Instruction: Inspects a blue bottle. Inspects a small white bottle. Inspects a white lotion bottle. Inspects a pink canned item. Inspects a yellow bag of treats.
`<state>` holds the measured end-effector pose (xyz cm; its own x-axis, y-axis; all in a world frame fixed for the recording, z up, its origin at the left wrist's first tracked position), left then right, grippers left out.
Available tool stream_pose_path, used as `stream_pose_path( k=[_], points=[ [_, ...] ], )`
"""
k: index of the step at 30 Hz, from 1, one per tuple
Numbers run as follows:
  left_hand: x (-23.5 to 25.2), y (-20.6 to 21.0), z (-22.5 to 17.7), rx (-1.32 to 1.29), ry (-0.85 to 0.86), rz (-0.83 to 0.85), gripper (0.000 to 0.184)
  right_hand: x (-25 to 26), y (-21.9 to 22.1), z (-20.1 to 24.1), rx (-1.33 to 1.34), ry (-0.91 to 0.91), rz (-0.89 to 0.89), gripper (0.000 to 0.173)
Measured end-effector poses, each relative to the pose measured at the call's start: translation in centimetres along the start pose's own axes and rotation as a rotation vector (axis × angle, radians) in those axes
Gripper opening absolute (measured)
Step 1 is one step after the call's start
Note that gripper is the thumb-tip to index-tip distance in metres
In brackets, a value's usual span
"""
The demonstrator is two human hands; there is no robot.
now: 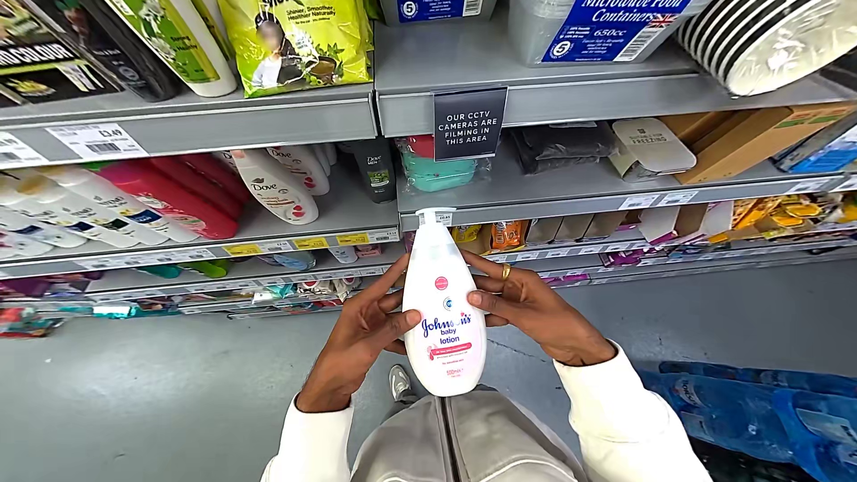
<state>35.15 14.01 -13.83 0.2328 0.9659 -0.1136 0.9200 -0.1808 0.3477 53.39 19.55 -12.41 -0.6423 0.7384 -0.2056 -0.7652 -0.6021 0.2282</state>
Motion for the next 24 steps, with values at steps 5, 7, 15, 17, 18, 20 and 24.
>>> stream_pose_path(
  k=[5,7,15,17,18,20,24],
  points=[
    [0.04,0.01,-0.02,0.005,-0.006,-0.006,0.066,0.04,-0.13,-0.18,0.002,0.010,-0.013,0.060],
    [0.00,-0.03,0.07,0.003,-0.015,-0.010,0.066,0.06,-0.14,-0.22,0.004,0.010,-0.012,0.059],
    [-0.04,-0.19,0.17,0.006,-0.023,-0.021,0.066,0.05,-0.07,-0.18,-0.004,0.004,-0.016,0.059],
    [-0.04,-0.18,0.22,0.007,-0.021,-0.020,0.067,0.02,-0.06,-0.21,-0.005,0.003,-0.017,0.059],
    [-0.06,-0.17,0.26,0.005,-0.022,-0.020,0.067,-0.01,-0.04,-0.22,-0.005,0.004,-0.020,0.059],
    [-0.07,-0.19,0.32,0.000,-0.022,-0.021,0.068,-0.05,-0.04,-0.23,-0.007,0.007,-0.026,0.058],
    [-0.15,-0.18,0.30,0.000,-0.020,-0.020,0.068,-0.10,0.01,-0.25,-0.007,0.009,-0.025,0.059]
  ],
)
Point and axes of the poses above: each hand's wrist, its own x-axis towards the middle knuckle, its own y-axis out of the palm, z = x × y, the point moved 9 cm from there along x, towards the middle knuckle, and after that the axes turned 1 degree about -y, right-handed, at the moved point
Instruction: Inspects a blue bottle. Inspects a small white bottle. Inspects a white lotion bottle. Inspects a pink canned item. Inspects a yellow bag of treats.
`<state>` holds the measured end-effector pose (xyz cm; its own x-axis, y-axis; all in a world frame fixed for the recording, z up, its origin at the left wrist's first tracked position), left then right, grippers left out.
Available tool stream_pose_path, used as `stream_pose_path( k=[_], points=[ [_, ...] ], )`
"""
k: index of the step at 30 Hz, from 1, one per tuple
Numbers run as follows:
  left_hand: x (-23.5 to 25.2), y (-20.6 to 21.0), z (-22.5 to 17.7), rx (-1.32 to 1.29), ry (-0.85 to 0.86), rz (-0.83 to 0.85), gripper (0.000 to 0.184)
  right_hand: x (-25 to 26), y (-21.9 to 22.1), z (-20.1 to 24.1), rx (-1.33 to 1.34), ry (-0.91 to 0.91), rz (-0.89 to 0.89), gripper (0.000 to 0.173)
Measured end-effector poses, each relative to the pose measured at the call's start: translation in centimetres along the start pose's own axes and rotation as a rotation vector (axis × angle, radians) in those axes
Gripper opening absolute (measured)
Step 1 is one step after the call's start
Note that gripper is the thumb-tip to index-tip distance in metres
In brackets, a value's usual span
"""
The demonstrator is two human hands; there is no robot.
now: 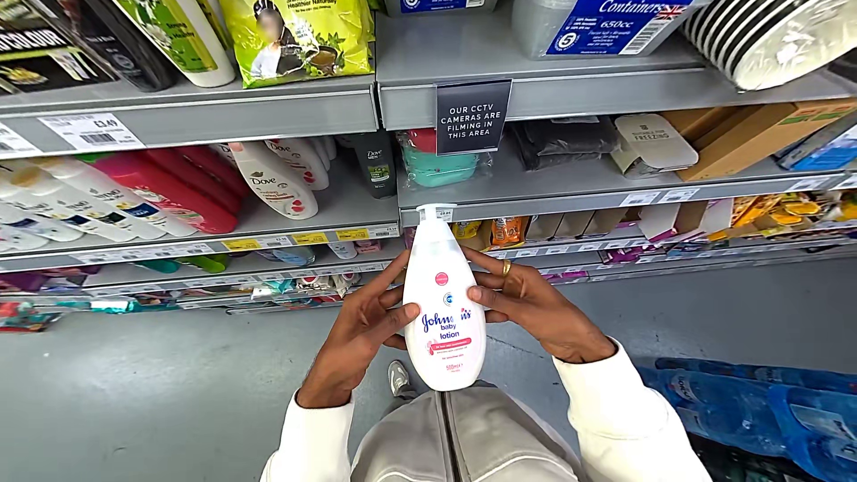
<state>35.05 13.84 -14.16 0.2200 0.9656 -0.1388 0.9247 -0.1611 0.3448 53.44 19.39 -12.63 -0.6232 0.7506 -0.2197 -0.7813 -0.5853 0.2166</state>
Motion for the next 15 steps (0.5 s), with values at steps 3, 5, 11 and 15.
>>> stream_pose_path(
  k=[3,5,11,15],
  points=[
    [-0.08,0.01,-0.01,0.004,-0.003,-0.005,0.068,0.00,0.09,-0.05,-0.001,-0.003,0.006,0.059],
    [-0.11,-0.02,0.02,0.006,0.000,-0.008,0.068,-0.03,0.12,-0.04,-0.005,-0.005,0.004,0.059],
    [-0.34,-0.04,0.10,0.010,-0.009,-0.026,0.066,-0.20,0.24,-0.11,-0.006,0.011,-0.007,0.059],
    [-0.35,-0.02,0.08,0.002,-0.008,-0.019,0.066,-0.24,0.24,-0.20,-0.004,0.007,-0.010,0.059]
  ],
)
Point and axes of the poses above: each hand's wrist, its own x-axis towards the middle knuckle, its own y-axis out of the palm, z = x × y, the point moved 9 cm from there along x, towards the middle knuckle, and after that the axes turned 1 degree about -y, right-handed, at the moved point
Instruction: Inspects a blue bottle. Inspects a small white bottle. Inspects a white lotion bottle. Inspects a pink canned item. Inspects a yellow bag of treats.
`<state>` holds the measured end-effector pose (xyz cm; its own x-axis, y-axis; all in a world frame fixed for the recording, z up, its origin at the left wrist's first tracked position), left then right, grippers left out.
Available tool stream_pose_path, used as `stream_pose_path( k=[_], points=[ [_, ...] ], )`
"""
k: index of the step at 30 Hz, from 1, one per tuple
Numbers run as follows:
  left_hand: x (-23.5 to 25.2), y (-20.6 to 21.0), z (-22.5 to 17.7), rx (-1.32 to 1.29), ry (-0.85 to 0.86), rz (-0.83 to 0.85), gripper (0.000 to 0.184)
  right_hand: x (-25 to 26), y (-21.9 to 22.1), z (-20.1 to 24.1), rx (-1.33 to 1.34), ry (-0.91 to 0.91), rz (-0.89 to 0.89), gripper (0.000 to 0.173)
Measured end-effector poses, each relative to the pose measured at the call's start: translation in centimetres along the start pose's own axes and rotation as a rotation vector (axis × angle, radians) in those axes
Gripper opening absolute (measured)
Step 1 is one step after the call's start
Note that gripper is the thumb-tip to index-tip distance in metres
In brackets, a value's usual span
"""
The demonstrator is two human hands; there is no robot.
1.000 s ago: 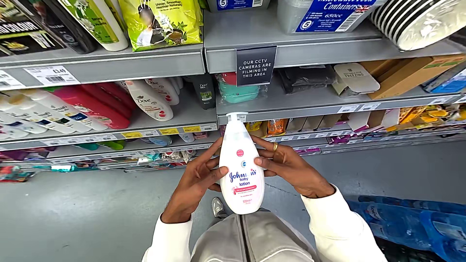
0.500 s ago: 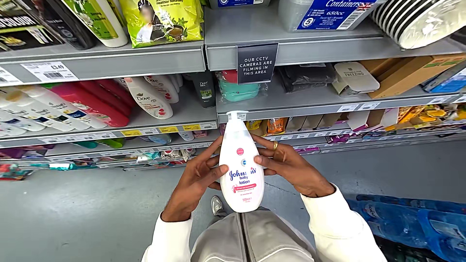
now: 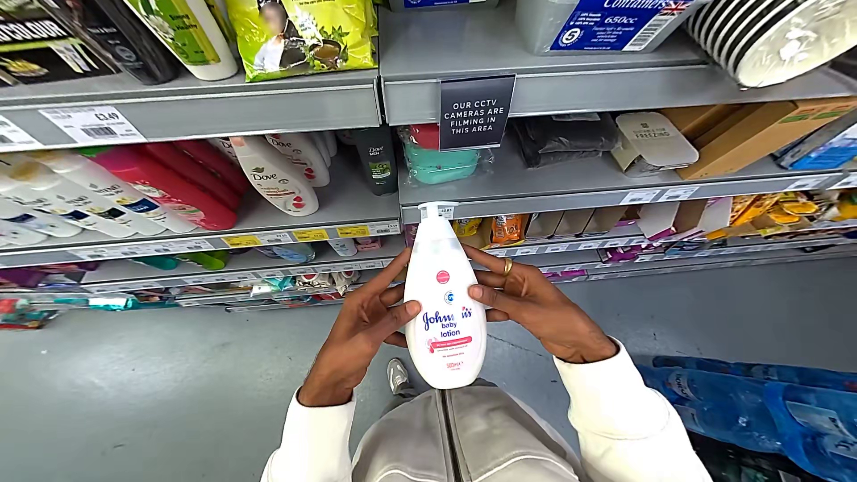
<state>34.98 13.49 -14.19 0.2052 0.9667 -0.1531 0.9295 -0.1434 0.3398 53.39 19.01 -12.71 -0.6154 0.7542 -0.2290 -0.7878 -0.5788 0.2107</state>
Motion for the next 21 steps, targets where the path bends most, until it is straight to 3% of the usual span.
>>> stream_pose_path(
  k=[21],
  points=[
    [0.17,-0.22,-0.06,-0.011,-0.002,-0.011,0.065,0.23,0.13,0.31,-0.013,0.000,-0.007,0.058]
  ],
)
Point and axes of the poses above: each hand's wrist, its own x-axis towards the middle knuckle, its own y-axis out of the palm, z = x × y, the point moved 9 cm from there along x, towards the middle knuckle, and after that the axes turned 1 degree about -y, right-handed, at the moved point
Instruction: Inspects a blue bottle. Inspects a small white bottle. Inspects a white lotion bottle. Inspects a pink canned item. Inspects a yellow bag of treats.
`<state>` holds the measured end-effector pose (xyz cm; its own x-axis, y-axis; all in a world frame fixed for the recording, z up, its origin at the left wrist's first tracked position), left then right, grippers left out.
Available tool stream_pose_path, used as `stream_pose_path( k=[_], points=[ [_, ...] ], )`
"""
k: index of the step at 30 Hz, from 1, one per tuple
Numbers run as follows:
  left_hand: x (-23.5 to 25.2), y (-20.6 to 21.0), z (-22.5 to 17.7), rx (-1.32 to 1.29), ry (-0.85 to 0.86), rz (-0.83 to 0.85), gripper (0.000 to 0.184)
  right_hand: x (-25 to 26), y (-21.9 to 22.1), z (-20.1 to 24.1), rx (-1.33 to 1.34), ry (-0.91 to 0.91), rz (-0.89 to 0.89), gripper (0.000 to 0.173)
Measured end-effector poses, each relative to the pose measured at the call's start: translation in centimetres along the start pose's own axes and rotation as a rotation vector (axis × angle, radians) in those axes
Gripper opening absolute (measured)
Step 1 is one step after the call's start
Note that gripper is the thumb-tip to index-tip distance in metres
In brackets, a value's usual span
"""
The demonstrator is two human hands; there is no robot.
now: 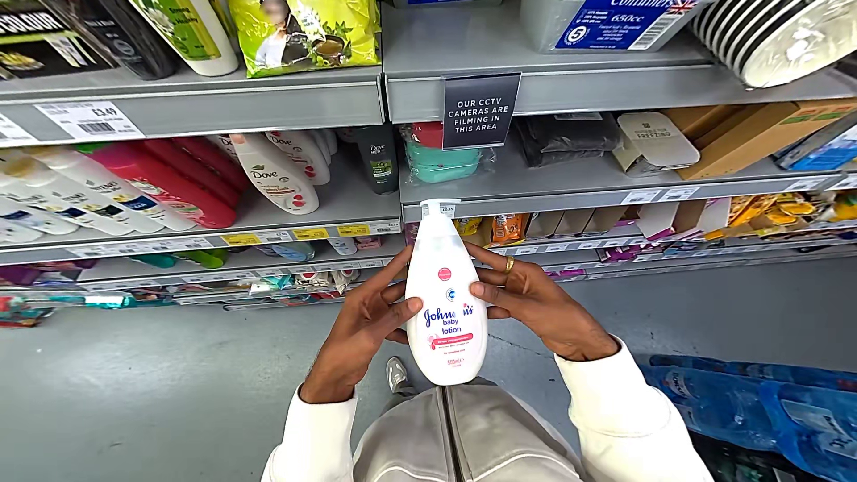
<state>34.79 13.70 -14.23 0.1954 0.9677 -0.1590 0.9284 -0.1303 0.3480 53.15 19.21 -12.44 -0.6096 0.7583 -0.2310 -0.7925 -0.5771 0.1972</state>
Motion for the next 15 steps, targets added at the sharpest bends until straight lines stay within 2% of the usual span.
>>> stream_pose_path(
  k=[15],
  points=[
    [-0.07,0.13,-0.25,0.009,0.011,0.006,0.065,-0.03,0.07,0.09,0.008,0.001,-0.008,0.058]
  ],
)
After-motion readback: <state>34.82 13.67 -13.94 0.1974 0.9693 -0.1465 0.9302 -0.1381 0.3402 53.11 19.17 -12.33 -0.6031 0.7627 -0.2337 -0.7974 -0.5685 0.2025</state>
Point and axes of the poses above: each hand's wrist, its own x-axis towards the middle knuckle, its own y-axis out of the palm, z = x × y, the point moved 9 cm from there along x, towards the middle knuckle, and after that the axes turned 1 degree about -y, right-handed, at the moved point
